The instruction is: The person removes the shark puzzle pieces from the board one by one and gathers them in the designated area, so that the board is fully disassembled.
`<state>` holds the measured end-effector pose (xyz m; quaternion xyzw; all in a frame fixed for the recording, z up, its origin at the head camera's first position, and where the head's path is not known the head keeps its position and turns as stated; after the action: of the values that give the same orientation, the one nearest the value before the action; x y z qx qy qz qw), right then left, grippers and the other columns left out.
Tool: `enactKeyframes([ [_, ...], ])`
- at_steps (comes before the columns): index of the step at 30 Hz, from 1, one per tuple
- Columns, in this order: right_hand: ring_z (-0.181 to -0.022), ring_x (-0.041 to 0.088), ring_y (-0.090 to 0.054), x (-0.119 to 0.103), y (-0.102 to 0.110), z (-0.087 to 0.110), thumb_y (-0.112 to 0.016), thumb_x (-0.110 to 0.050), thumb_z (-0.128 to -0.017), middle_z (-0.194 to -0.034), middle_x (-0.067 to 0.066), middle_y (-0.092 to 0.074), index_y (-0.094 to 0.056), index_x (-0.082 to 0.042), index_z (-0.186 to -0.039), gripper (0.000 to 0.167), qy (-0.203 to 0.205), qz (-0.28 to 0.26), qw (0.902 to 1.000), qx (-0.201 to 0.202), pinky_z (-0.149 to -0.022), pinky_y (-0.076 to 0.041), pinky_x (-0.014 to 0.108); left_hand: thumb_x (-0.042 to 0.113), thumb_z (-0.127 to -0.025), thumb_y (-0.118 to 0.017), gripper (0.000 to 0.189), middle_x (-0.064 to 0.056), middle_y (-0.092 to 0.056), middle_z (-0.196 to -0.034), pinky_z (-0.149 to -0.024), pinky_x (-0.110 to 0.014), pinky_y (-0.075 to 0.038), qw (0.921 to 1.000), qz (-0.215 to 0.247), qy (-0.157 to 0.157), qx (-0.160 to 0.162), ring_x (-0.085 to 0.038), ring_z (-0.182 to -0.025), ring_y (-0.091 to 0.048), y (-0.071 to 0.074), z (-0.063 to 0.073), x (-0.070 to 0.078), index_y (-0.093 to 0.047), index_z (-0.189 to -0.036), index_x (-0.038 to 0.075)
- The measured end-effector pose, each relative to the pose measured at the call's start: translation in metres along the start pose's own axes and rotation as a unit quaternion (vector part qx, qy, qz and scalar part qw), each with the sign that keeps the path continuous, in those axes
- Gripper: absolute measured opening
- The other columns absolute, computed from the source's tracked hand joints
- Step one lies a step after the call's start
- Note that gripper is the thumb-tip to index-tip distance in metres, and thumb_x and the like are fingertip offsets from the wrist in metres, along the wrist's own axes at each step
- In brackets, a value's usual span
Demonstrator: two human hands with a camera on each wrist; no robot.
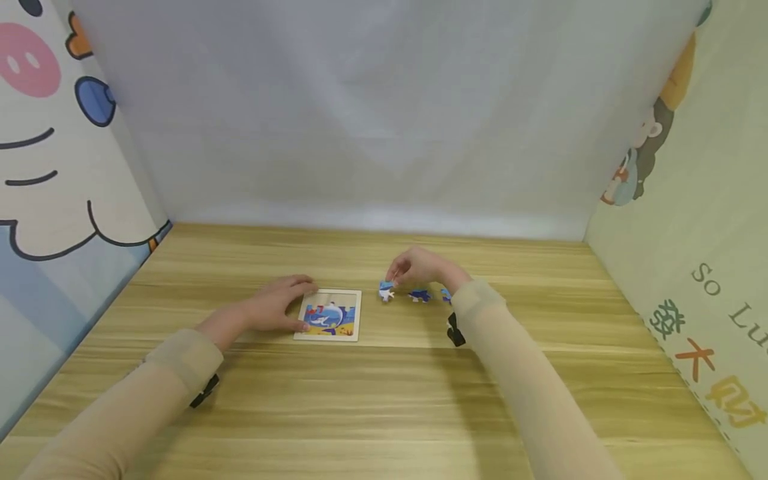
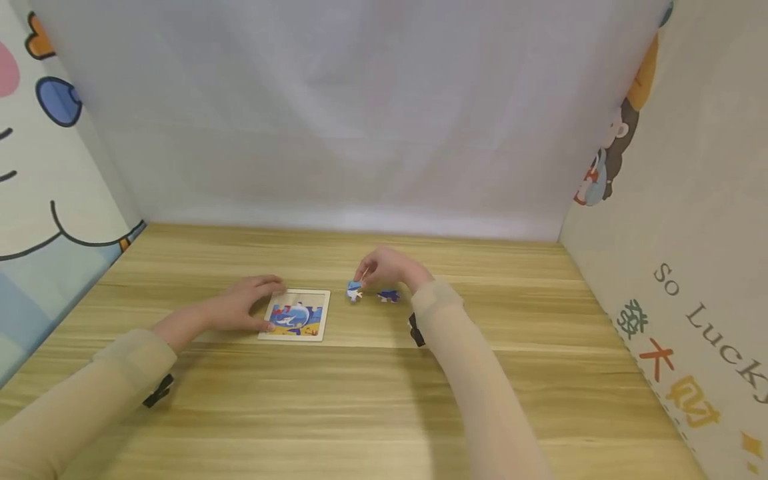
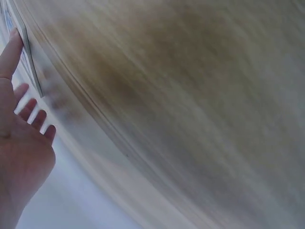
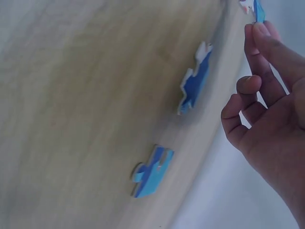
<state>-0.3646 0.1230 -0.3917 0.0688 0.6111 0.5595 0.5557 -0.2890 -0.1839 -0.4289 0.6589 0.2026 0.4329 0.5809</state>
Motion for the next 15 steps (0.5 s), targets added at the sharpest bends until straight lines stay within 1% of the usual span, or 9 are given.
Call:
enactKeyframes([
  [4, -0.093, 0.016, -0.061, 0.009, -0.003, -0.003, -0.069, -0.013, -0.086, -0.097, 0.000, -0.068, -0.070, -0.012, -0.099, 0.013, -0.012, -0.009, 0.9999, 0.004, -0.089, -0.049, 0.032, 0.048, -0.081, -0.069, 0.078, -0.018, -0.036, -0.147, -0.109, -0.060, -0.023, 0.9998, -0.001, -0.020, -0.001, -0.042, -0.135, -0.030, -0.001, -0.003, 0.000, -0.042, -0.142, 0.008],
  [10, -0.093, 0.015, -0.061, 0.015, -0.006, -0.006, -0.067, -0.012, -0.088, -0.098, 0.000, -0.068, -0.070, -0.012, -0.100, 0.012, -0.014, 0.004, 0.9999, 0.009, -0.089, -0.050, 0.032, 0.048, -0.082, -0.068, 0.073, -0.017, -0.037, -0.146, -0.109, -0.060, -0.022, 0.9998, 0.000, -0.022, -0.005, -0.042, -0.135, -0.030, -0.002, -0.005, -0.002, -0.045, -0.140, 0.010],
  [15, -0.092, 0.016, -0.060, 0.017, -0.009, -0.008, -0.065, -0.012, -0.089, -0.098, 0.001, -0.068, -0.069, -0.012, -0.100, 0.012, -0.012, -0.003, 0.9999, 0.008, -0.088, -0.049, 0.033, 0.047, -0.082, -0.068, 0.072, -0.018, -0.036, -0.146, -0.109, -0.060, -0.020, 0.9997, 0.004, -0.021, -0.007, -0.042, -0.136, -0.028, -0.003, -0.006, -0.002, -0.045, -0.140, 0.009],
])
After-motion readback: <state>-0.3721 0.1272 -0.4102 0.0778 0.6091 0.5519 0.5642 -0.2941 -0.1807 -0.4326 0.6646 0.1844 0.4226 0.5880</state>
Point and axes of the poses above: each hand's wrist, its own z-axis away from the middle knuckle, its own y-axis out of the back of the hand, x = y × z, the point moved 2 cm from there along -z, towards the middle knuckle
